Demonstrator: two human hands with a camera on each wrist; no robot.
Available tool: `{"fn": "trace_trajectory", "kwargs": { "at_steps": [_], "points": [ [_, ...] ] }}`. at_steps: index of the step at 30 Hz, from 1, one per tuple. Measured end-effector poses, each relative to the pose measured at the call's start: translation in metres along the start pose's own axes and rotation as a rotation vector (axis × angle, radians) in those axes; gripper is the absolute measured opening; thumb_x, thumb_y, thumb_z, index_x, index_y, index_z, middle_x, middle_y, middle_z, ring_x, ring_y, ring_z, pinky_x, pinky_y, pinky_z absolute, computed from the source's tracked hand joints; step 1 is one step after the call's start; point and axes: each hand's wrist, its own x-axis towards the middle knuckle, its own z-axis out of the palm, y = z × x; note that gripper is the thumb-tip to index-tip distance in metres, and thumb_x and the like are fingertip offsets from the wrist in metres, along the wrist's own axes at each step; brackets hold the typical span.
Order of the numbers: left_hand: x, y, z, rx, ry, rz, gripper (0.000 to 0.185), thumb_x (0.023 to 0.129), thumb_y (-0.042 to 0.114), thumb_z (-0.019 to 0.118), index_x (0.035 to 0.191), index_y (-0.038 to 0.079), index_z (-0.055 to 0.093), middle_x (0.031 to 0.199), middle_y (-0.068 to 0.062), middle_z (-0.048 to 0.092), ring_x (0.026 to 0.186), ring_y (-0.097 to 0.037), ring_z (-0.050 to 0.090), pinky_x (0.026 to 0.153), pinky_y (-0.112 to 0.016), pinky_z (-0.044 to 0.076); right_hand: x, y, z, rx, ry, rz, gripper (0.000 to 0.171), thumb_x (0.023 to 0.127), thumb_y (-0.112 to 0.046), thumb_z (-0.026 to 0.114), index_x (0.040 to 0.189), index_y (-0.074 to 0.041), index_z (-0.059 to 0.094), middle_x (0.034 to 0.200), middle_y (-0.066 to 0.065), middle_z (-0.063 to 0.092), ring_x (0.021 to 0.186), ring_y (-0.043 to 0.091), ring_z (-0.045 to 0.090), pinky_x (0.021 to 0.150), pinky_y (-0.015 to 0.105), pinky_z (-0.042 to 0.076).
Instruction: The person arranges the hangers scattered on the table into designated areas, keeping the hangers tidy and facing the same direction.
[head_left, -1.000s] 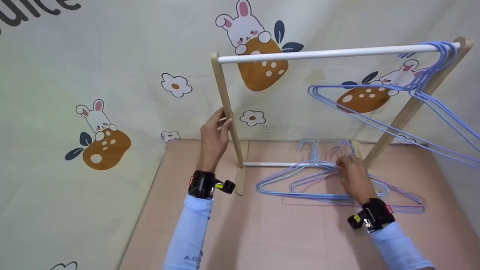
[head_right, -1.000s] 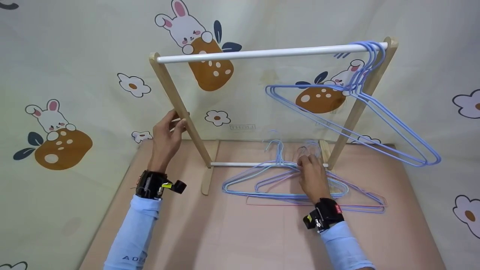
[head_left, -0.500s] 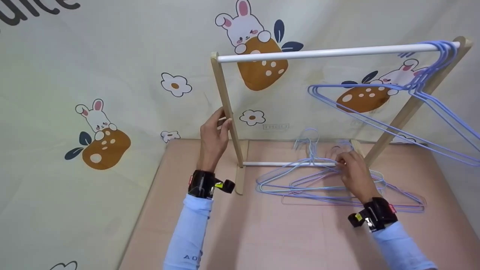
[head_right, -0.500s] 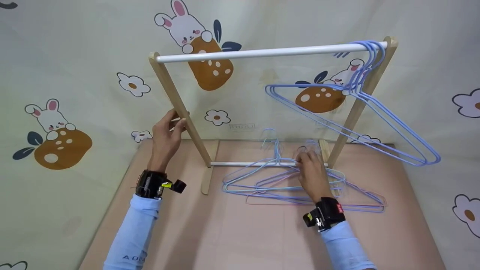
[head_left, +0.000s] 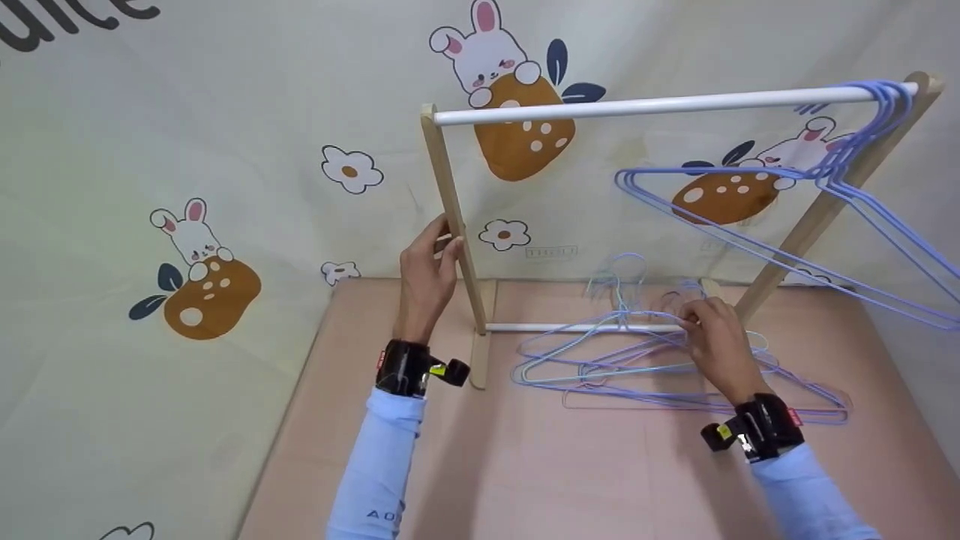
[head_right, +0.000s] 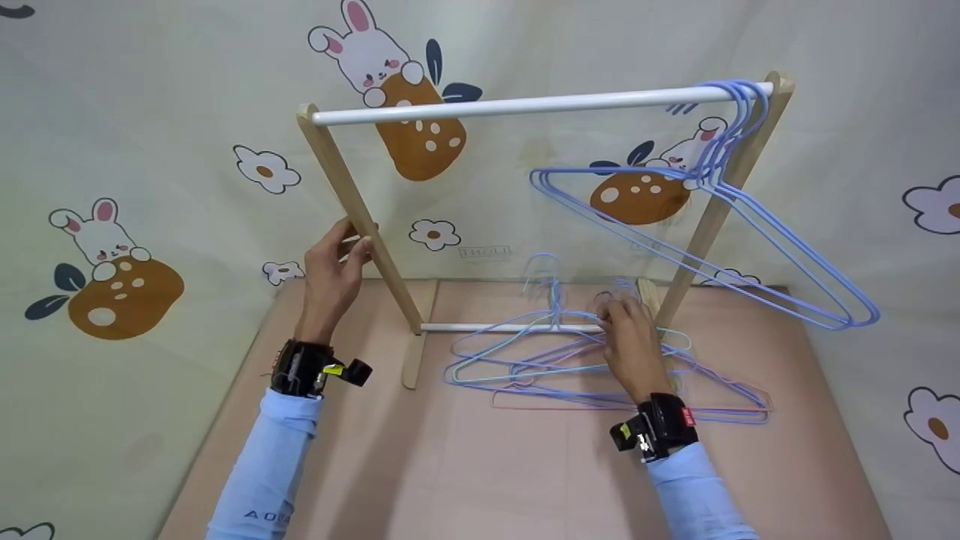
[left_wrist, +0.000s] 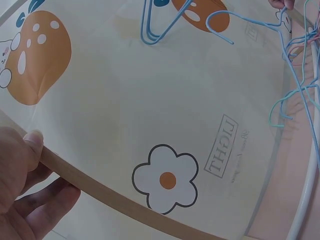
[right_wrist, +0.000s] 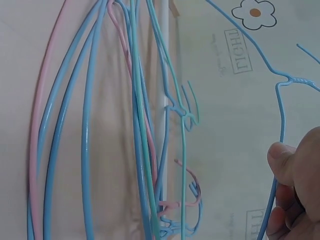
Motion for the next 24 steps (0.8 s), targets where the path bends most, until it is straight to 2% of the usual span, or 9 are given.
{"fn": "trace_trajectory", "kwargs": {
  "at_steps": [6, 10, 15, 24],
  "points": [
    [0.0, 0.001, 0.0, -0.032, -0.004, -0.006, 0.036, 0.094, 0.011, 0.054, 0.13, 0.009, 0.053, 0.113, -0.008, 0.06, 0.096, -0.015, 0.062, 0.076, -0.023, 0.053, 0.001, 0.0, -0.006, 0.002, -0.001, 0.013, 0.016, 0.08, 0.01, 0.066, 0.087, -0.003, 0.059, 0.085, 0.008, 0.052, 0.079, 0.023, 0.045, 0.066, 0.036, 0.036],
    [0.0, 0.001, 0.0, -0.008, -0.004, -0.012, 0.035, 0.095, 0.011, 0.054, 0.13, 0.008, 0.053, 0.112, -0.007, 0.061, 0.096, -0.014, 0.062, 0.076, -0.021, 0.053, 0.002, -0.001, -0.01, 0.003, 0.009, 0.029, 0.018, 0.078, 0.011, 0.067, 0.087, -0.003, 0.06, 0.085, 0.008, 0.053, 0.079, 0.023, 0.046, 0.067, 0.037, 0.036],
    [0.0, 0.001, -0.001, 0.014, -0.003, -0.015, 0.034, 0.095, 0.012, 0.053, 0.129, 0.008, 0.053, 0.112, -0.006, 0.061, 0.096, -0.012, 0.062, 0.077, -0.02, 0.052, 0.003, 0.0, -0.015, 0.003, 0.034, 0.009, 0.013, 0.081, 0.01, 0.065, 0.088, 0.0, 0.059, 0.084, 0.009, 0.053, 0.079, 0.024, 0.046, 0.067, 0.036, 0.036],
    [0.0, 0.001, 0.0, 0.006, -0.003, -0.011, 0.037, 0.095, 0.012, 0.053, 0.132, 0.009, 0.051, 0.113, -0.006, 0.06, 0.096, -0.013, 0.062, 0.076, -0.021, 0.052, 0.003, 0.002, -0.02, -0.014, 0.071, 0.007, 0.012, 0.081, 0.01, 0.064, 0.086, 0.001, 0.058, 0.082, 0.01, 0.053, 0.077, 0.025, 0.046, 0.068, 0.038, 0.034]
  ]
}}
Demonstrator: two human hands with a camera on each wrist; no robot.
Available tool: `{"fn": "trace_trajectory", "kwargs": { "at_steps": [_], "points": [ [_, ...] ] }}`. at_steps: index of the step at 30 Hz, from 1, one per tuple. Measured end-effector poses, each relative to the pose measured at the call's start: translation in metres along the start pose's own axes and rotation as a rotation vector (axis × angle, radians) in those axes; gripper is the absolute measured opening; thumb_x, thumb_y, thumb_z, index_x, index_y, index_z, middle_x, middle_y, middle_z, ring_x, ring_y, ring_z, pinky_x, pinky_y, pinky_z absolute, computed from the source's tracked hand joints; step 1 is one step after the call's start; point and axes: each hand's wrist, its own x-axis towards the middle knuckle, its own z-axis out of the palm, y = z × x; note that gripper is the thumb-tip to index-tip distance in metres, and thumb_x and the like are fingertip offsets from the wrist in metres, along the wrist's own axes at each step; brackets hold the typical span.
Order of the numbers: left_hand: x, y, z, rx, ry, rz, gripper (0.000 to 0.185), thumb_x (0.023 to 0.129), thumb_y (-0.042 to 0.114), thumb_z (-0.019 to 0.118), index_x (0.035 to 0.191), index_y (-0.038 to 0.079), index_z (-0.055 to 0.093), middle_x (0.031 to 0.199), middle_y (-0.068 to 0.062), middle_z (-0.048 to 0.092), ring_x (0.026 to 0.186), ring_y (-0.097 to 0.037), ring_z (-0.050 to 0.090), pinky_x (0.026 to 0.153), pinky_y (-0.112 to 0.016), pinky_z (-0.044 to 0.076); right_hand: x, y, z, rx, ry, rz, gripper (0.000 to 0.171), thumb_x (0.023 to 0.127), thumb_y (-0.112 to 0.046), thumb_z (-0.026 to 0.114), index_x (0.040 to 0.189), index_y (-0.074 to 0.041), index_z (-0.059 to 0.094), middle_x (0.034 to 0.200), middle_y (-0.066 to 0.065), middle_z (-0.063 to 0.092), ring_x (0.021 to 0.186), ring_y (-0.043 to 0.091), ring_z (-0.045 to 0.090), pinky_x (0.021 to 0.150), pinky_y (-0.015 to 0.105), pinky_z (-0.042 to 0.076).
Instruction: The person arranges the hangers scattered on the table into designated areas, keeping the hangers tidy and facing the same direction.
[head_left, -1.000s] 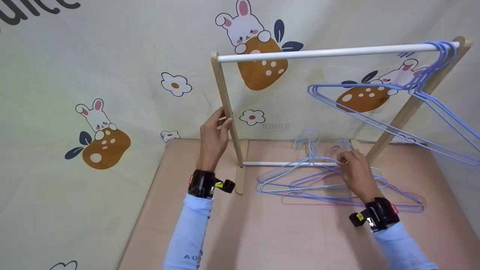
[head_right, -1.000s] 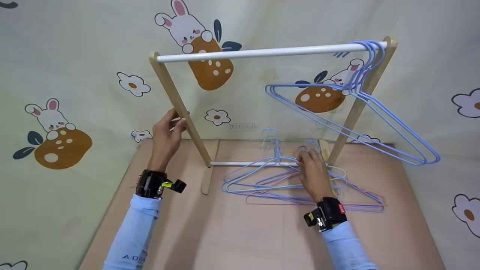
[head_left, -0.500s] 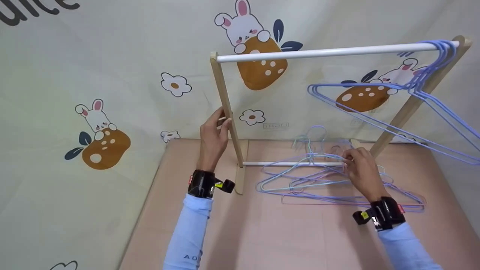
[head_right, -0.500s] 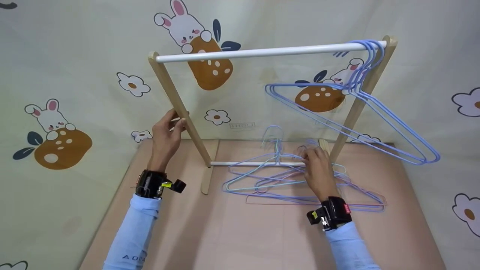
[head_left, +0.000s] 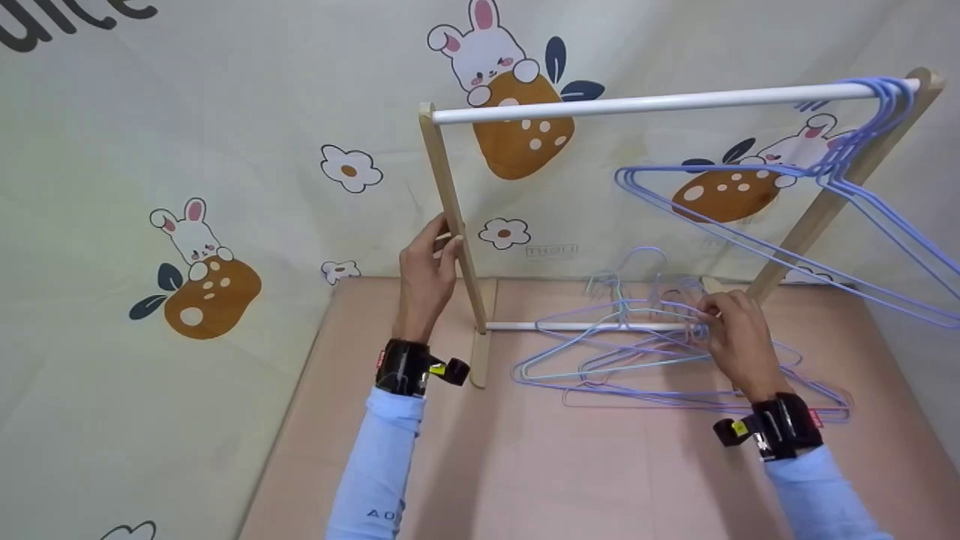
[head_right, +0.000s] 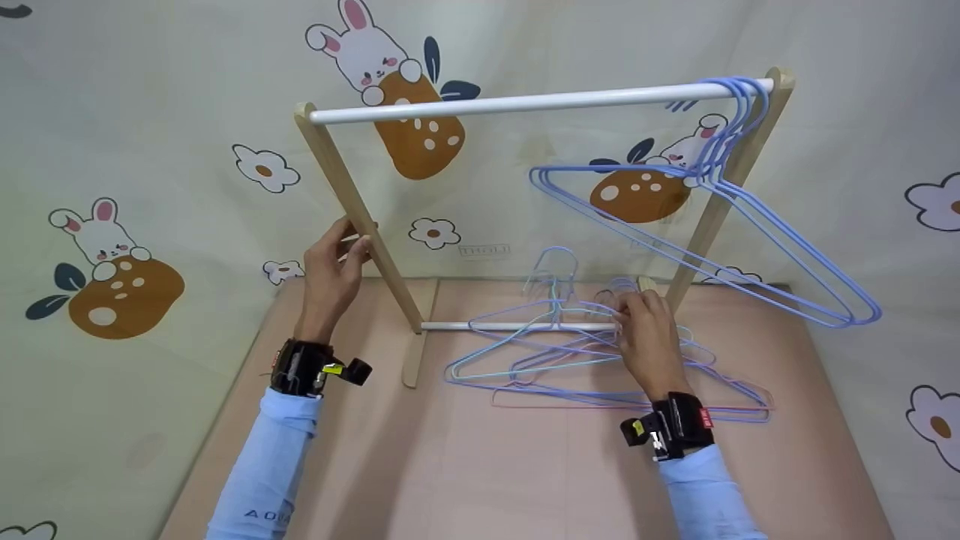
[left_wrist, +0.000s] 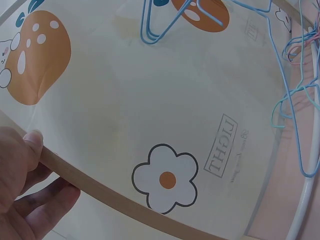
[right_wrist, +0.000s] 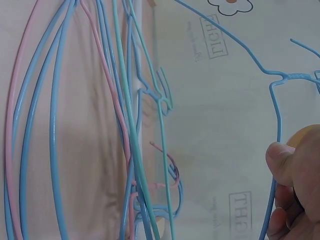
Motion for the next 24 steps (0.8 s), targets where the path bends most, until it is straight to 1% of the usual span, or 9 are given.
{"fn": "trace_trajectory", "kwargs": {
  "at_steps": [7, 15, 19, 22, 24],
  "points": [
    [0.0004, 0.0002, 0.0007, -0.002, -0.001, 0.001, 0.036, 0.095, 0.012, 0.054, 0.131, 0.008, 0.052, 0.114, -0.006, 0.06, 0.095, -0.013, 0.062, 0.076, -0.021, 0.053, 0.0006, 0.0006, -0.0031, -0.004, 0.022, -0.007, 0.014, 0.081, 0.012, 0.064, 0.086, 0.0, 0.058, 0.08, 0.01, 0.052, 0.074, 0.025, 0.046, 0.067, 0.038, 0.033],
    [0.0008, 0.0008, 0.001, 0.003, 0.006, -0.015, 0.036, 0.094, 0.01, 0.055, 0.13, 0.008, 0.053, 0.112, -0.007, 0.061, 0.094, -0.011, 0.062, 0.075, -0.021, 0.053, -0.0011, 0.0013, -0.0041, -0.005, 0.038, -0.02, 0.016, 0.079, 0.013, 0.065, 0.085, 0.0, 0.058, 0.079, 0.01, 0.052, 0.073, 0.024, 0.044, 0.066, 0.037, 0.033],
    [0.0008, 0.0011, 0.001, 0.001, 0.003, -0.015, 0.037, 0.094, 0.011, 0.055, 0.131, 0.008, 0.053, 0.113, -0.006, 0.061, 0.094, -0.011, 0.062, 0.076, -0.02, 0.052, -0.0031, -0.0003, -0.0038, -0.007, 0.029, -0.015, 0.015, 0.08, 0.013, 0.064, 0.085, 0.0, 0.058, 0.08, 0.009, 0.051, 0.074, 0.024, 0.045, 0.067, 0.037, 0.033],
    [-0.0005, 0.0011, 0.0017, 0.012, 0.001, -0.015, 0.038, 0.094, 0.011, 0.055, 0.132, 0.008, 0.051, 0.115, -0.006, 0.06, 0.096, -0.013, 0.061, 0.077, -0.021, 0.052, -0.0048, -0.0018, -0.0034, -0.01, 0.018, -0.01, 0.014, 0.081, 0.013, 0.064, 0.086, 0.001, 0.057, 0.081, 0.01, 0.051, 0.075, 0.024, 0.046, 0.067, 0.038, 0.034],
    [-0.0034, 0.0012, 0.0032, 0.033, 0.005, -0.026, 0.041, 0.095, 0.013, 0.055, 0.135, 0.01, 0.048, 0.118, -0.007, 0.058, 0.101, -0.015, 0.06, 0.079, -0.022, 0.052, -0.0053, -0.003, -0.0031, -0.009, 0.014, -0.008, 0.014, 0.081, 0.012, 0.064, 0.086, 0.001, 0.057, 0.081, 0.01, 0.051, 0.075, 0.025, 0.046, 0.067, 0.038, 0.035]
  ]
}}
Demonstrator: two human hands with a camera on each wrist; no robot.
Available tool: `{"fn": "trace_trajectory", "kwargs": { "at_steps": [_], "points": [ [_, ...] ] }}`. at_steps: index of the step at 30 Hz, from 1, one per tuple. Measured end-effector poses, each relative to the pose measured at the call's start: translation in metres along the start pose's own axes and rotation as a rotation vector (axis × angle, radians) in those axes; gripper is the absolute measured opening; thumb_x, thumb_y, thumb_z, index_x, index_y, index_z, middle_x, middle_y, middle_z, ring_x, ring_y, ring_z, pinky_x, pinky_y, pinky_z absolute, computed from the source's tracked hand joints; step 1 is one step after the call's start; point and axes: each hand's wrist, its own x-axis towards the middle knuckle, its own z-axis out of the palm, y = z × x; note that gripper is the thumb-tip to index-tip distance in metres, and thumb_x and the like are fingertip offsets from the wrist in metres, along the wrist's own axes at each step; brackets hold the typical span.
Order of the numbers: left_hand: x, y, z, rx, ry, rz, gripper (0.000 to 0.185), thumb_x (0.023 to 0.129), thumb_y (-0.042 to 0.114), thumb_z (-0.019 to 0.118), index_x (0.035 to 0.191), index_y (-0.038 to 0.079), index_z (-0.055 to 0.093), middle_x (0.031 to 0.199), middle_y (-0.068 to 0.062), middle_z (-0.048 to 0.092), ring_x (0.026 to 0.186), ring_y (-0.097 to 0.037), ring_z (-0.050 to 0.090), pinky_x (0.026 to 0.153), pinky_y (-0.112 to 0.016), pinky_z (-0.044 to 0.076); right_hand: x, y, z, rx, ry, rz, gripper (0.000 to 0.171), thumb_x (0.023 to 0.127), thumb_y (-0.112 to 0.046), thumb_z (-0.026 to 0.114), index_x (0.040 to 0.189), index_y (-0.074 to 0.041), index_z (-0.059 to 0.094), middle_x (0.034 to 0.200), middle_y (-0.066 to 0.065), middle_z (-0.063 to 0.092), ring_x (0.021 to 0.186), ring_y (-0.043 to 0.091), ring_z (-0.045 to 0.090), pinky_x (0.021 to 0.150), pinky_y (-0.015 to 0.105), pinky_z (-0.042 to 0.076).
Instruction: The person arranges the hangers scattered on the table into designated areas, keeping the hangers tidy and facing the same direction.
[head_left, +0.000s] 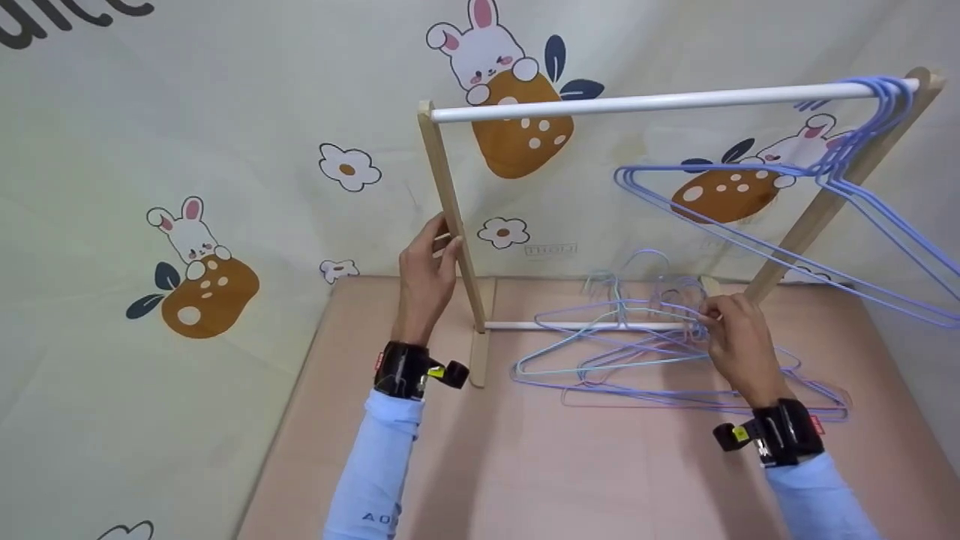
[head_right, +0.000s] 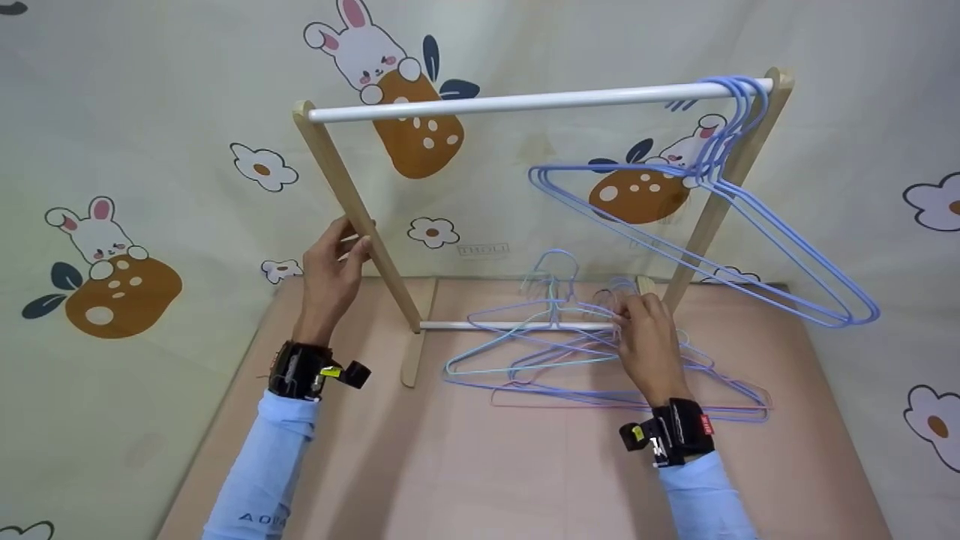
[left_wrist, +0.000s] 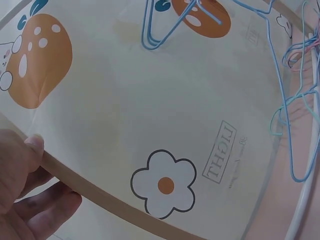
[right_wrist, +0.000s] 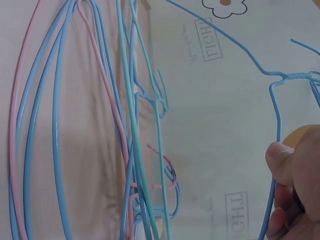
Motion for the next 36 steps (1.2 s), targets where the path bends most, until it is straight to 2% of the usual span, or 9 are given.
{"fn": "trace_trajectory", "kwargs": {
  "at_steps": [6, 9, 11, 15, 19, 23, 27, 30, 36],
  "points": [
    [-0.02, -0.005, 0.011, 0.097, 0.143, -0.043, 0.054, 0.095, 0.017, 0.056, 0.141, 0.007, 0.031, 0.126, -0.009, 0.051, 0.111, -0.022, 0.055, 0.081, -0.021, 0.05, -0.002, -0.003, -0.001, 0.004, -0.005, 0.018, 0.013, 0.082, 0.011, 0.063, 0.087, 0.0, 0.057, 0.081, 0.009, 0.051, 0.076, 0.025, 0.046, 0.068, 0.038, 0.035],
    [-0.034, -0.007, 0.019, 0.133, 0.228, -0.023, 0.043, 0.094, 0.013, 0.056, 0.131, 0.004, 0.038, 0.113, -0.007, 0.051, 0.102, -0.019, 0.056, 0.078, -0.02, 0.051, -0.002, -0.005, -0.002, 0.003, -0.005, 0.027, 0.012, 0.083, 0.011, 0.062, 0.087, 0.0, 0.057, 0.081, 0.009, 0.052, 0.076, 0.025, 0.046, 0.067, 0.038, 0.035],
    [-0.044, -0.009, 0.026, 0.162, 0.232, 0.004, 0.03, 0.093, 0.01, 0.056, 0.12, 0.002, 0.045, 0.102, -0.005, 0.051, 0.091, -0.015, 0.057, 0.072, -0.02, 0.051, -0.002, -0.006, -0.002, 0.004, -0.005, 0.029, 0.012, 0.084, 0.011, 0.061, 0.088, 0.0, 0.057, 0.081, 0.009, 0.052, 0.076, 0.025, 0.046, 0.067, 0.038, 0.035],
    [-0.068, -0.013, 0.045, 0.276, 0.051, -0.021, 0.017, 0.092, 0.013, 0.058, 0.107, 0.007, 0.053, 0.092, -0.001, 0.055, 0.081, -0.011, 0.056, 0.068, -0.024, 0.051, -0.002, -0.007, -0.003, 0.025, -0.002, 0.026, 0.012, 0.084, 0.011, 0.06, 0.089, 0.001, 0.057, 0.082, 0.01, 0.051, 0.076, 0.024, 0.045, 0.068, 0.038, 0.034],
    [-0.098, -0.021, 0.064, 0.387, -0.239, -0.162, 0.033, 0.09, 0.023, 0.063, 0.116, 0.006, 0.053, 0.105, -0.009, 0.057, 0.09, -0.024, 0.059, 0.073, -0.037, 0.052, -0.004, -0.01, -0.003, 0.029, -0.004, 0.019, 0.012, 0.085, 0.011, 0.06, 0.089, 0.001, 0.056, 0.082, 0.01, 0.05, 0.076, 0.024, 0.043, 0.067, 0.037, 0.032],
    [-0.121, -0.03, 0.076, 0.432, -0.408, -0.26, 0.037, 0.088, 0.024, 0.066, 0.115, 0.002, 0.055, 0.099, -0.012, 0.059, 0.083, -0.029, 0.061, 0.068, -0.041, 0.052, -0.007, -0.012, -0.003, 0.029, -0.001, 0.013, 0.012, 0.085, 0.011, 0.06, 0.09, 0.001, 0.056, 0.081, 0.01, 0.05, 0.076, 0.025, 0.043, 0.068, 0.038, 0.033],
    [-0.129, -0.035, 0.084, 0.373, -0.421, -0.236, 0.024, 0.088, 0.017, 0.066, 0.106, 0.003, 0.06, 0.078, -0.002, 0.062, 0.067, -0.018, 0.058, 0.055, -0.032, 0.049, -0.011, -0.015, -0.002, 0.042, 0.008, 0.012, 0.014, 0.083, 0.013, 0.06, 0.089, 0.001, 0.056, 0.081, 0.01, 0.051, 0.076, 0.025, 0.044, 0.069, 0.04, 0.032],
    [-0.13, -0.036, 0.087, 0.314, -0.386, -0.203, 0.025, 0.087, 0.015, 0.068, 0.108, 0.002, 0.062, 0.075, 0.0, 0.064, 0.061, -0.012, 0.056, 0.05, -0.028, 0.047, -0.015, -0.019, 0.001, 0.05, 0.013, 0.005, 0.015, 0.082, 0.013, 0.061, 0.089, 0.0, 0.056, 0.081, 0.009, 0.051, 0.077, 0.025, 0.044, 0.069, 0.039, 0.032],
    [-0.131, -0.038, 0.09, 0.203, -0.298, -0.259, 0.027, 0.087, 0.015, 0.068, 0.109, 0.004, 0.06, 0.076, 0.004, 0.065, 0.056, -0.003, 0.056, 0.046, -0.022, 0.046, -0.023, -0.03, 0.008, 0.067, -0.007, -0.014, 0.015, 0.083, 0.011, 0.061, 0.09, -0.002, 0.056, 0.084, 0.007, 0.051, 0.079, 0.022, 0.044, 0.069, 0.034, 0.034]
  ]
}}
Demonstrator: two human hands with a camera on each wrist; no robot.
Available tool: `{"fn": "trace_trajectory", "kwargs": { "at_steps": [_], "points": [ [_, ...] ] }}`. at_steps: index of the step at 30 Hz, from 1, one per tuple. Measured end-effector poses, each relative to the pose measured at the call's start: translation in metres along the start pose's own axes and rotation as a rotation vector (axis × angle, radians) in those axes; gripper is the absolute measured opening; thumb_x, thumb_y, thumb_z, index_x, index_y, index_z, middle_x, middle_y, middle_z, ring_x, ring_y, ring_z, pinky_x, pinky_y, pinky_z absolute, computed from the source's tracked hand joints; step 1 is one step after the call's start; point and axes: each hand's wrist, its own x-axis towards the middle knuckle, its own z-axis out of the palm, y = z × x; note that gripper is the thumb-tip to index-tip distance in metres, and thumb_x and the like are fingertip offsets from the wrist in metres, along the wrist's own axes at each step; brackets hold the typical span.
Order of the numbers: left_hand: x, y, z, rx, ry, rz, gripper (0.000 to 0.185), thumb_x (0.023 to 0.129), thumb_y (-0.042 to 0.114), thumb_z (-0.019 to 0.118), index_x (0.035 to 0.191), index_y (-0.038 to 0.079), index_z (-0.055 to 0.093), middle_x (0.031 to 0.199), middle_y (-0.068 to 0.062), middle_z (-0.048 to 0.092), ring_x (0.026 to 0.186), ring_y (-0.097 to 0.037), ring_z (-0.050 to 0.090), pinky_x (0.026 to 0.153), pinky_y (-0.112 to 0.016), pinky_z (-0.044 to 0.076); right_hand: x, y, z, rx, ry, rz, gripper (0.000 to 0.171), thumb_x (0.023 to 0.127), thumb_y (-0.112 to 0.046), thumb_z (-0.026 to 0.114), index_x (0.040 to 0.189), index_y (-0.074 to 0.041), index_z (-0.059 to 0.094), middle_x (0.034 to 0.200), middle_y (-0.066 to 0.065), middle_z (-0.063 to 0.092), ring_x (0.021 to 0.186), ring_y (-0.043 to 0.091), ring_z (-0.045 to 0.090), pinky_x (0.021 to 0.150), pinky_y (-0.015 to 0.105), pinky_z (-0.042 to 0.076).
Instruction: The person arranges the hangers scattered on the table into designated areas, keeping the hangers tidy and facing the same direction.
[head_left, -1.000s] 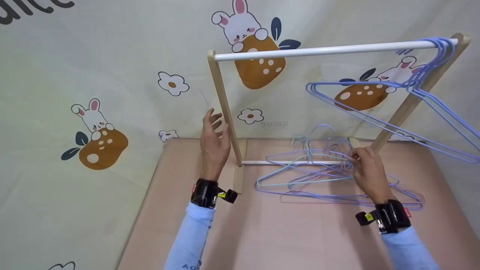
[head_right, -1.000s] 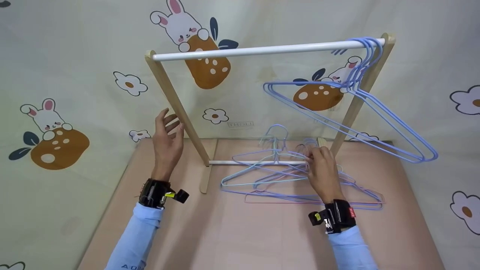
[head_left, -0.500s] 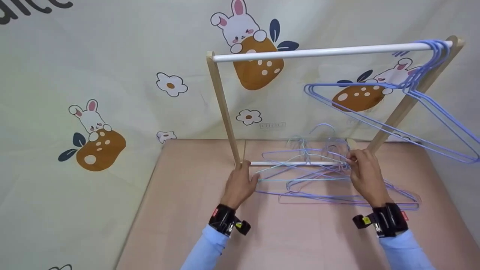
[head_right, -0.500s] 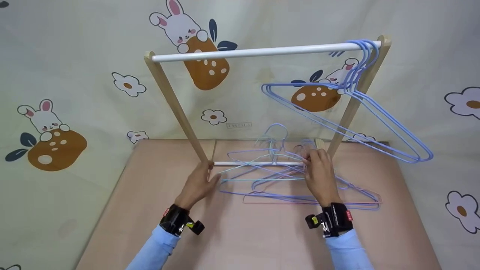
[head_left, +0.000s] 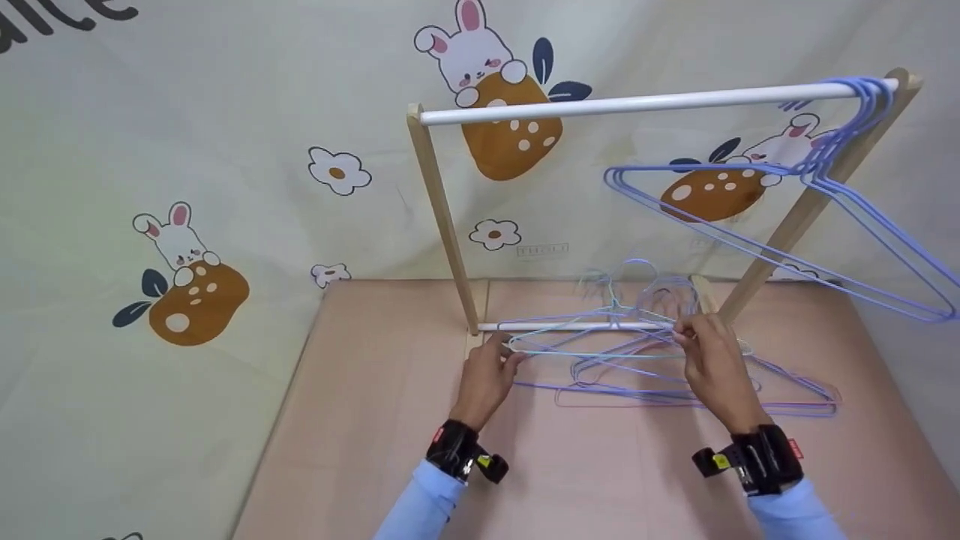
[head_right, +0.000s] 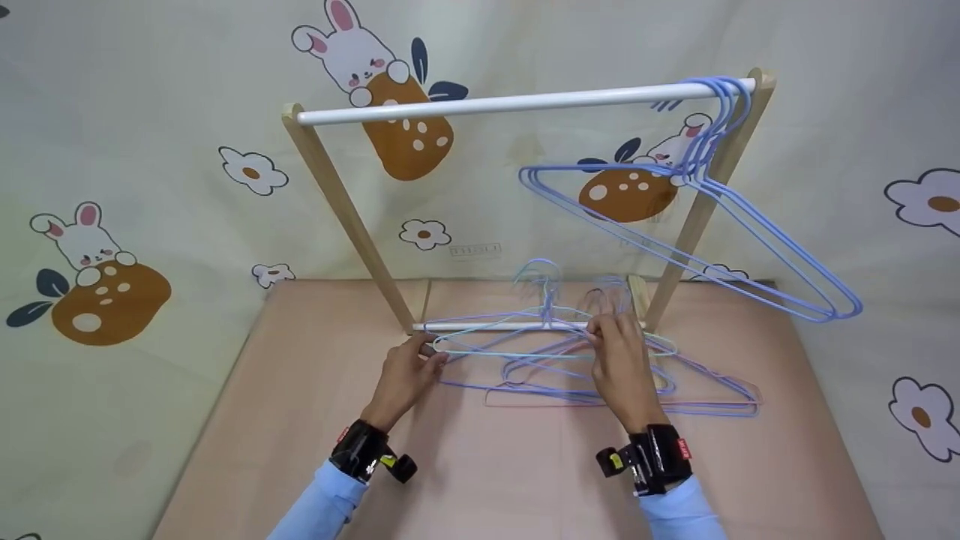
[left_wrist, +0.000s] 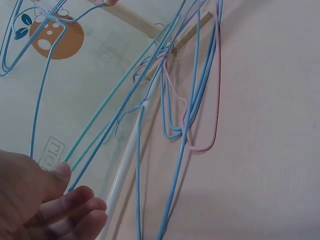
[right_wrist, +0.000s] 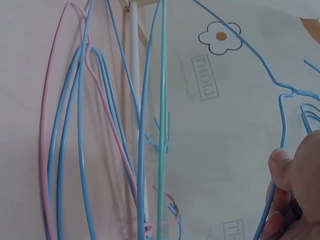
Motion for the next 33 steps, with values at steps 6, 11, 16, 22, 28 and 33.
{"fn": "trace_trajectory", "kwargs": {
  "at_steps": [6, 11, 16, 22, 28, 33],
  "points": [
    [-0.001, -0.002, 0.003, -0.056, 0.068, -0.018, 0.022, 0.087, 0.013, 0.068, 0.105, 0.006, 0.059, 0.076, 0.006, 0.065, 0.06, -0.001, 0.058, 0.048, -0.021, 0.048, -0.006, -0.009, 0.005, 0.028, -0.016, -0.01, 0.015, 0.084, 0.01, 0.061, 0.092, -0.001, 0.056, 0.085, 0.007, 0.052, 0.08, 0.02, 0.046, 0.069, 0.033, 0.036],
    [-0.001, -0.004, 0.003, -0.046, 0.116, 0.034, 0.014, 0.089, 0.014, 0.066, 0.097, 0.006, 0.059, 0.074, 0.008, 0.066, 0.06, 0.001, 0.058, 0.049, -0.02, 0.049, -0.008, -0.012, 0.007, 0.032, -0.007, -0.03, 0.015, 0.084, 0.008, 0.062, 0.091, -0.003, 0.056, 0.084, 0.006, 0.052, 0.078, 0.017, 0.045, 0.065, 0.029, 0.036],
    [-0.001, -0.006, 0.002, -0.038, 0.121, 0.041, 0.01, 0.09, 0.019, 0.065, 0.089, 0.011, 0.059, 0.072, 0.008, 0.065, 0.058, 0.003, 0.057, 0.048, -0.02, 0.049, -0.008, -0.011, 0.007, 0.03, -0.001, -0.033, 0.014, 0.084, 0.008, 0.063, 0.091, -0.003, 0.056, 0.084, 0.006, 0.052, 0.079, 0.016, 0.045, 0.065, 0.029, 0.036],
    [-0.001, -0.006, -0.007, 0.043, 0.146, 0.084, 0.014, 0.091, 0.029, 0.062, 0.087, 0.017, 0.057, 0.069, 0.016, 0.062, 0.056, 0.003, 0.056, 0.05, -0.023, 0.048, -0.005, -0.009, 0.002, 0.047, 0.001, -0.013, 0.014, 0.084, 0.01, 0.062, 0.092, -0.002, 0.057, 0.084, 0.005, 0.052, 0.078, 0.016, 0.043, 0.066, 0.028, 0.035],
    [0.008, -0.003, -0.027, 0.088, 0.227, 0.126, 0.013, 0.092, 0.03, 0.06, 0.092, 0.017, 0.058, 0.07, 0.017, 0.058, 0.056, 0.0, 0.054, 0.048, -0.024, 0.047, 0.003, -0.007, -0.006, 0.054, 0.039, -0.014, 0.014, 0.083, 0.011, 0.062, 0.092, 0.001, 0.058, 0.083, 0.006, 0.052, 0.075, 0.015, 0.044, 0.065, 0.028, 0.035],
    [0.022, 0.002, -0.052, 0.085, 0.366, 0.159, 0.016, 0.091, 0.025, 0.063, 0.098, 0.011, 0.058, 0.078, 0.009, 0.054, 0.064, -0.006, 0.052, 0.05, -0.023, 0.046, 0.011, -0.009, -0.018, 0.051, 0.078, -0.006, 0.013, 0.084, 0.01, 0.062, 0.092, 0.001, 0.058, 0.083, 0.006, 0.052, 0.074, 0.015, 0.042, 0.062, 0.028, 0.033]
  ]
}}
